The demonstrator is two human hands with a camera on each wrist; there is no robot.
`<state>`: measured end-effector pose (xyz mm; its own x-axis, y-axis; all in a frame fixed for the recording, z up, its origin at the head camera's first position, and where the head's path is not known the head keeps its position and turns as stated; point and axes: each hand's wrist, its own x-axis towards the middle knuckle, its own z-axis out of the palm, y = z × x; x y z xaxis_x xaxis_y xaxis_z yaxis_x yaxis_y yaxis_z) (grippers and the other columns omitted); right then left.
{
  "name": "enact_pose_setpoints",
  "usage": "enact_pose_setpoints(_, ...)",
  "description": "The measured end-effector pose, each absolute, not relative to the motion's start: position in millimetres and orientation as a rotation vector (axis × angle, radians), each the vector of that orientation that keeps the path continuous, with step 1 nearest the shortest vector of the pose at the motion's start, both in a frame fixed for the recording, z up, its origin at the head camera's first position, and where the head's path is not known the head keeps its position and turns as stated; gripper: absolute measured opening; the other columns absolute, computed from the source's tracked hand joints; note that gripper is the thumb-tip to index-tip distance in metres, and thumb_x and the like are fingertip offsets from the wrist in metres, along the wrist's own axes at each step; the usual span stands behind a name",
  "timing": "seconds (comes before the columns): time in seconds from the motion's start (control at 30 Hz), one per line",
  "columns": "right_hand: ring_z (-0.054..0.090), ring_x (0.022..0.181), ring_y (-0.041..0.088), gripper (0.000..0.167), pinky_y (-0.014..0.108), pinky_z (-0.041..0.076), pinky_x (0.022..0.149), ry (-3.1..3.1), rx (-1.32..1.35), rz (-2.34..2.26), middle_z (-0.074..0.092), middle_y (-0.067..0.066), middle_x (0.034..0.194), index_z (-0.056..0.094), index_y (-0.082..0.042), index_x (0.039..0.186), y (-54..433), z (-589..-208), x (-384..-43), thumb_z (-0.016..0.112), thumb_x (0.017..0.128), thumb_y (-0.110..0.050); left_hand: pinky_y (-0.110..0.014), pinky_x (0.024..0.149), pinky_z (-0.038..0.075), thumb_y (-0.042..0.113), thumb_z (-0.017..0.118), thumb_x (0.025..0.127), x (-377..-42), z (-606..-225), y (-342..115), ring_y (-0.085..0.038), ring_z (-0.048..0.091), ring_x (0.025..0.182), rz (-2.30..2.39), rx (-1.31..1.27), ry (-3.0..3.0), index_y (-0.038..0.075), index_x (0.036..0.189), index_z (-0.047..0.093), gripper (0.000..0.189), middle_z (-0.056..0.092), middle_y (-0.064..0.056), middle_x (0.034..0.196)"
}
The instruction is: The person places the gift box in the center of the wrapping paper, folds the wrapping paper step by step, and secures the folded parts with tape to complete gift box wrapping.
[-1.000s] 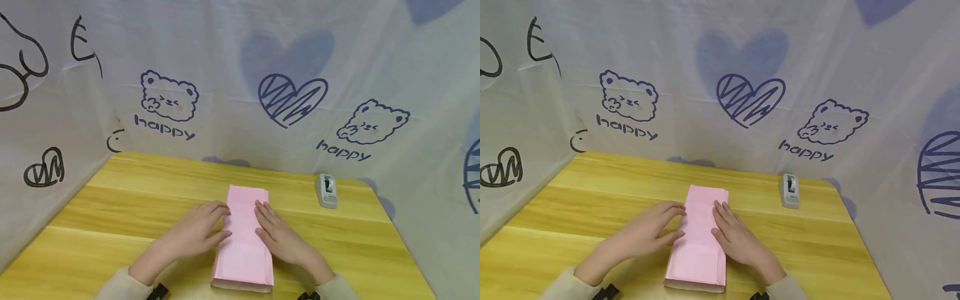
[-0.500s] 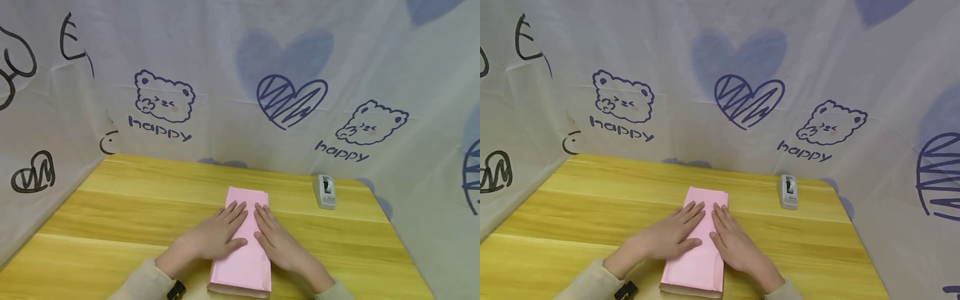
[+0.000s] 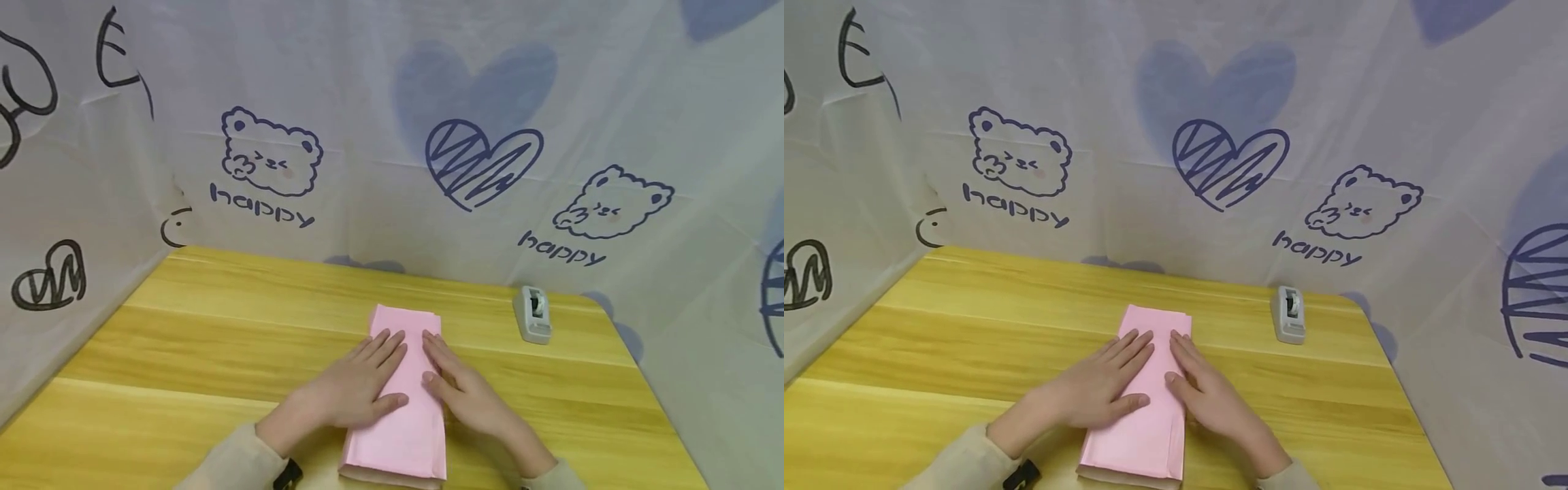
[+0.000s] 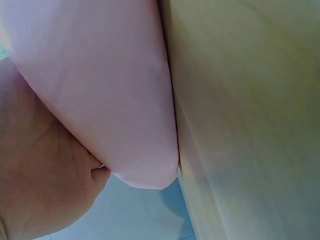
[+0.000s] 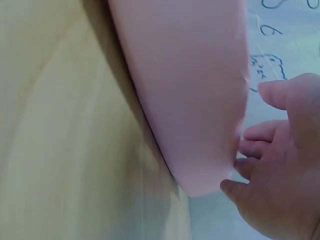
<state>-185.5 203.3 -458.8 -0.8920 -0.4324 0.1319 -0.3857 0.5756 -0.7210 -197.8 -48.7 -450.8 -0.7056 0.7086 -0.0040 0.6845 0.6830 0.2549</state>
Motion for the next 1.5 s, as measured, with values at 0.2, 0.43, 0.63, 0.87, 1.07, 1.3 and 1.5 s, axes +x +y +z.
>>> enact_pose_setpoints(0.2, 0.036, 0.151, 0.035, 0.049, 0.055, 0.027, 0.123, 2.902, -0.553, -1.485, 0.042, 0.011, 0.163, 0.050, -0.006, 0.154, 238, -446, -205, 0.058, 0.107, -0.017, -0.045, 0.129, 0.009, 0.059, 0.035, 0.108, -201, -449, -47, -0.032, 0.001, 0.160, 0.348, 1.175, 2.787, 0.005, 0.166, 0.018, 0.081, 0.003, -0.011, 0.174)
enact_pose_setpoints(0.43, 0.059, 0.116, 0.005, 0.035, 0.013, 0.047, 0.094, 3.085, 0.161, -1.651, 0.064, 0.013, 0.141, 0.065, -0.007, 0.139, 311, -440, -234, 0.056, 0.108, -0.020, -0.045, 0.130, 0.009, 0.059, 0.035, 0.108, -204, -447, -43, -0.031, 0.003, 0.161, 0.352, 1.176, 2.778, 0.006, 0.166, 0.019, 0.081, 0.005, -0.011, 0.174)
enact_pose_setpoints(0.63, 0.058, 0.120, 0.024, 0.039, 0.030, 0.045, 0.094, 3.150, 0.372, -1.351, 0.064, 0.022, 0.135, 0.062, 0.002, 0.137, 364, -453, -260, 0.052, 0.107, -0.022, -0.044, 0.129, 0.009, 0.059, 0.036, 0.108, -202, -448, -43, -0.030, 0.003, 0.161, 0.359, 1.154, 2.774, 0.006, 0.166, 0.019, 0.081, 0.004, -0.011, 0.174)
enact_pose_setpoints(0.87, 0.059, 0.116, 0.041, 0.049, 0.046, 0.049, 0.095, 3.039, 0.303, -1.110, 0.061, 0.033, 0.132, 0.058, 0.011, 0.136, 386, -463, -271, 0.048, 0.109, -0.029, -0.045, 0.129, 0.009, 0.058, 0.038, 0.108, -200, -449, -47, -0.031, 0.003, 0.160, 0.385, 1.144, 2.769, 0.005, 0.166, 0.019, 0.081, 0.004, -0.012, 0.174)
enact_pose_setpoints(1.07, 0.056, 0.114, 0.040, 0.058, 0.050, 0.049, 0.096, 2.936, 0.347, -1.116, 0.058, 0.034, 0.134, 0.055, 0.013, 0.137, 385, -462, -275, 0.046, 0.109, -0.036, -0.045, 0.130, 0.009, 0.058, 0.038, 0.108, -200, -450, -48, -0.031, 0.003, 0.161, 0.390, 1.141, 2.771, 0.005, 0.166, 0.019, 0.081, 0.004, -0.011, 0.174)
enact_pose_setpoints(1.3, 0.057, 0.101, 0.032, 0.058, 0.031, 0.048, 0.076, 2.905, 0.462, -1.141, 0.063, 0.027, 0.120, 0.059, 0.012, 0.133, 384, -465, -277, 0.051, 0.106, -0.039, -0.045, 0.130, 0.010, 0.058, 0.037, 0.108, -199, -449, -49, -0.030, 0.002, 0.161, 0.393, 1.145, 2.764, 0.005, 0.166, 0.019, 0.080, 0.004, -0.011, 0.174)
enact_pose_setpoints(1.5, 0.058, 0.100, 0.027, 0.051, 0.026, 0.051, 0.074, 2.855, 0.492, -1.319, 0.061, 0.026, 0.126, 0.059, 0.009, 0.132, 385, -475, -279, 0.056, 0.106, -0.036, -0.045, 0.130, 0.011, 0.057, 0.038, 0.109, -200, -451, -50, -0.031, 0.004, 0.161, 0.405, 1.154, 2.767, 0.004, 0.165, 0.021, 0.080, 0.006, -0.012, 0.174)
